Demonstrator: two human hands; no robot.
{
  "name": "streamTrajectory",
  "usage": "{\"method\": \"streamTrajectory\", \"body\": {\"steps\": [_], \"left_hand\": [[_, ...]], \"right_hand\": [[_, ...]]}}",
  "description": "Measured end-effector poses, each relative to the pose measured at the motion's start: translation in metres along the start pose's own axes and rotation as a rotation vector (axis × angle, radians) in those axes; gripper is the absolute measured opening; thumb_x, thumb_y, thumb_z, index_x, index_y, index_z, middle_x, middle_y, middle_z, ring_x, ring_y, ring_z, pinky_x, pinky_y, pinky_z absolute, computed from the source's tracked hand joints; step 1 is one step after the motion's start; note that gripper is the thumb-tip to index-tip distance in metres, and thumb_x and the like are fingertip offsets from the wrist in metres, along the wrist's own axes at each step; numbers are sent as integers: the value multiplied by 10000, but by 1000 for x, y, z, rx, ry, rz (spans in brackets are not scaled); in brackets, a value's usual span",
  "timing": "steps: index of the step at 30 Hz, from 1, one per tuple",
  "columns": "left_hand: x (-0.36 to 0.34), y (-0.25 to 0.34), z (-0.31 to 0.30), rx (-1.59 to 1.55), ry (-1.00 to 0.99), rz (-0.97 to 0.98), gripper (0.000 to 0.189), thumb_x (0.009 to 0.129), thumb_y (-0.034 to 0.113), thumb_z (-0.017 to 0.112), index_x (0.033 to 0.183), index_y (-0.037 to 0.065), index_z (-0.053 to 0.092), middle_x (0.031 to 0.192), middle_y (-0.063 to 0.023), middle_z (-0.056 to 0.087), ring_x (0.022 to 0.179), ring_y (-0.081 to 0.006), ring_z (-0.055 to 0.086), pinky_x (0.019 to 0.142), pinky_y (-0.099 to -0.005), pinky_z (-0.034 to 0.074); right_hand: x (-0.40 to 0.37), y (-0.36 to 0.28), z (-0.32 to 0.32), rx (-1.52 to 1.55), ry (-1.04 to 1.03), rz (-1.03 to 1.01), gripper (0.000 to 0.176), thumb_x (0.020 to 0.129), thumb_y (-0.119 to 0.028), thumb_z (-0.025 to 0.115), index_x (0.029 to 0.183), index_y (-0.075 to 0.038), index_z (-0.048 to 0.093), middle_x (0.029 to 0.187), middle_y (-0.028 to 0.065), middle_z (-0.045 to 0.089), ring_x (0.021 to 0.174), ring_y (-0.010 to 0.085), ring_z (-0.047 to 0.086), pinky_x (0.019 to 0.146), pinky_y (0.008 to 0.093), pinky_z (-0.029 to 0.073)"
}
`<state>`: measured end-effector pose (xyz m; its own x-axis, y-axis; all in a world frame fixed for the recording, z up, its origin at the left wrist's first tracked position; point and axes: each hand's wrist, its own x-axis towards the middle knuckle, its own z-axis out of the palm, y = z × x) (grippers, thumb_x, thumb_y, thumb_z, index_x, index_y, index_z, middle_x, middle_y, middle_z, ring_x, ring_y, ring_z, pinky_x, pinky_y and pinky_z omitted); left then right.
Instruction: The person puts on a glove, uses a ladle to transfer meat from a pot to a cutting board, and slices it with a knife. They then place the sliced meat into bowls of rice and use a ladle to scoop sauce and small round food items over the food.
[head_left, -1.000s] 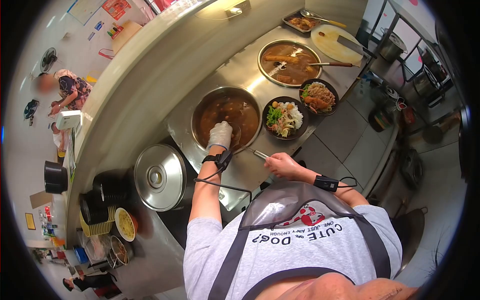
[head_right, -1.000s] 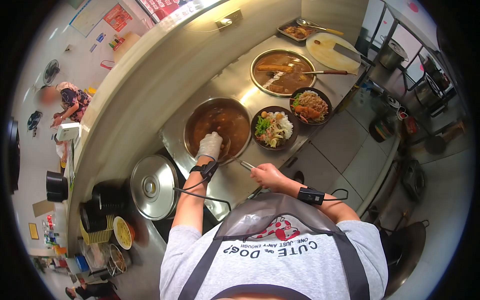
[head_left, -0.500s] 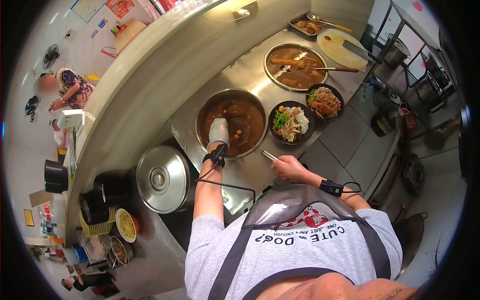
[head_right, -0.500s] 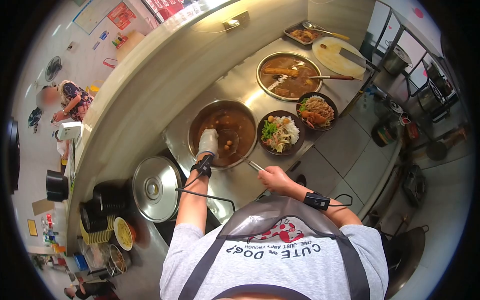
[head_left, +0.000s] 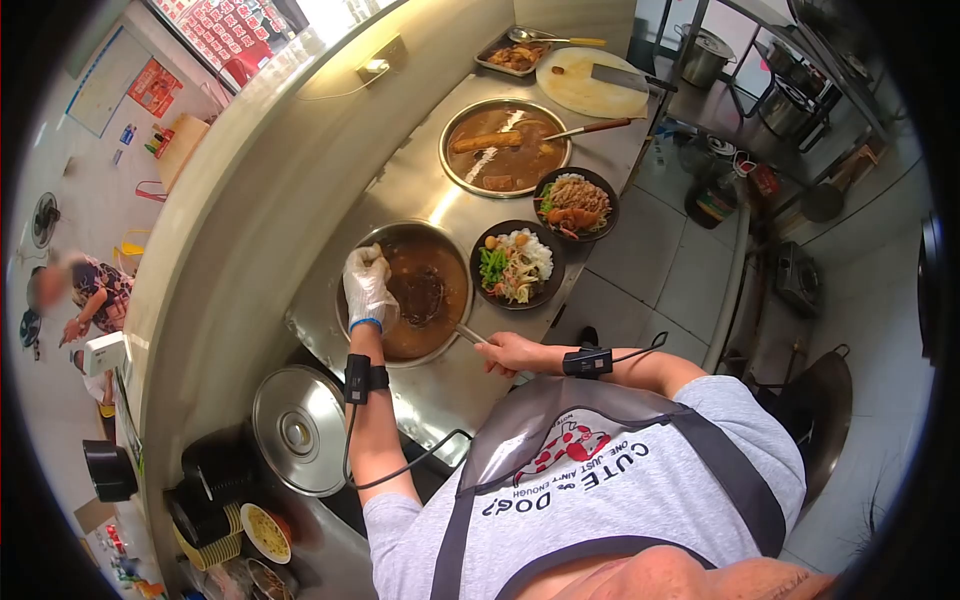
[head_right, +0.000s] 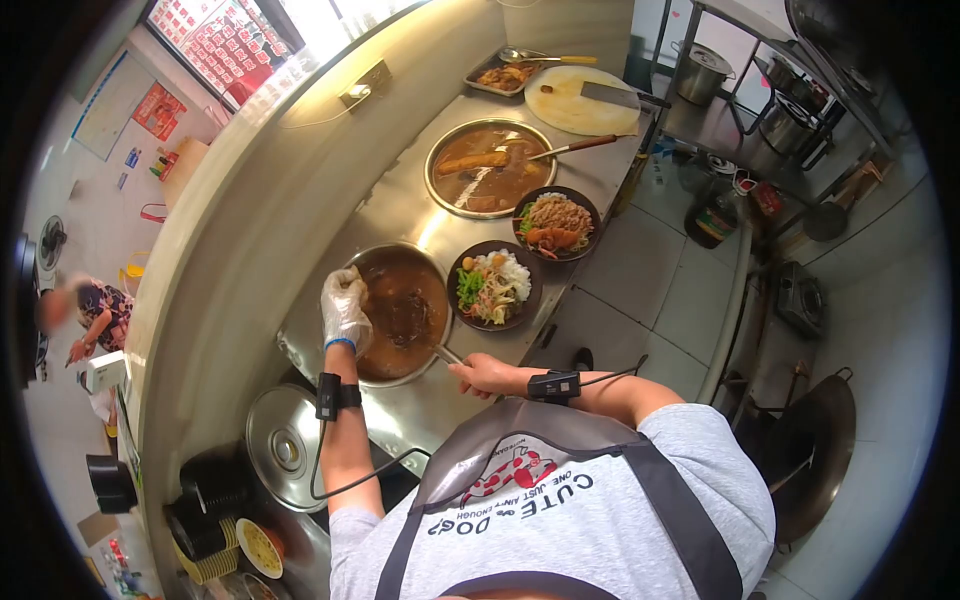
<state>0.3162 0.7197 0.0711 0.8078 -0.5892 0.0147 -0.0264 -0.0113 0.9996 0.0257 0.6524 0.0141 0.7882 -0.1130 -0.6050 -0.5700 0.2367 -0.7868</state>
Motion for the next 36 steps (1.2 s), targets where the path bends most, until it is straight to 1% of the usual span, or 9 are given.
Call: {"method": "streamTrajectory", "body": {"steps": [9,10,16,20,27,31,33,35,36], "left_hand": [[-26,81,185,132,-424,53,191,832,29,611,1019,27,646,948,-45,637,864,-127,585,756,-292,506],[-11,70,207,334,-482,212,205,852,47,648,1055,34,627,948,-17,613,860,-116,574,773,-266,496],[23,18,319,797,-430,300,191,825,23,607,992,14,699,1017,-175,709,973,-289,672,869,-364,526],[28,0,343,1000,-376,300,197,794,18,605,952,24,722,988,-218,703,993,-373,660,873,-424,526],[15,-5,349,1190,-380,224,228,749,-4,610,953,15,711,986,-235,689,967,-390,659,859,-428,530],[10,-3,337,1087,-303,224,277,761,-35,582,1004,9,707,1005,-225,680,905,-385,670,846,-421,537],[14,-19,328,742,-203,131,272,768,-23,573,995,27,714,990,-214,692,946,-369,667,853,-419,529],[1,30,335,846,-192,120,292,811,-23,579,1069,23,707,1018,-153,712,941,-280,686,860,-357,540],[-2,37,333,526,-162,-16,290,831,-20,572,1091,14,696,1024,-128,704,931,-244,680,850,-340,546]], "right_hand": [[-94,21,-144,-374,-184,-61,524,1009,-455,538,1236,13,603,1056,109,709,791,148,657,690,302,553],[-111,23,-164,-242,-94,-17,491,1012,-422,546,1237,11,603,1047,102,713,768,129,650,671,283,548],[-204,62,-289,181,288,-35,376,1022,-320,557,1233,-12,600,979,85,718,681,75,610,584,215,506],[-250,103,-346,387,489,-2,336,1029,-310,543,1192,-22,602,945,85,707,651,80,596,568,210,497],[-251,145,-402,487,440,-19,334,1037,-317,530,1202,-30,577,937,77,690,656,85,606,559,208,492],[-242,129,-415,497,379,-66,332,1038,-311,530,1204,-27,576,935,74,688,660,83,611,558,205,492],[-239,125,-423,507,345,-114,328,1038,-299,530,1210,-24,575,931,73,688,663,83,615,558,202,491],[-240,122,-430,499,356,-107,326,1041,-296,524,1212,-24,574,927,71,689,663,83,615,561,201,492],[-242,121,-432,499,376,-97,324,1043,-292,518,1215,-23,574,924,69,689,663,82,615,564,199,493]]}}
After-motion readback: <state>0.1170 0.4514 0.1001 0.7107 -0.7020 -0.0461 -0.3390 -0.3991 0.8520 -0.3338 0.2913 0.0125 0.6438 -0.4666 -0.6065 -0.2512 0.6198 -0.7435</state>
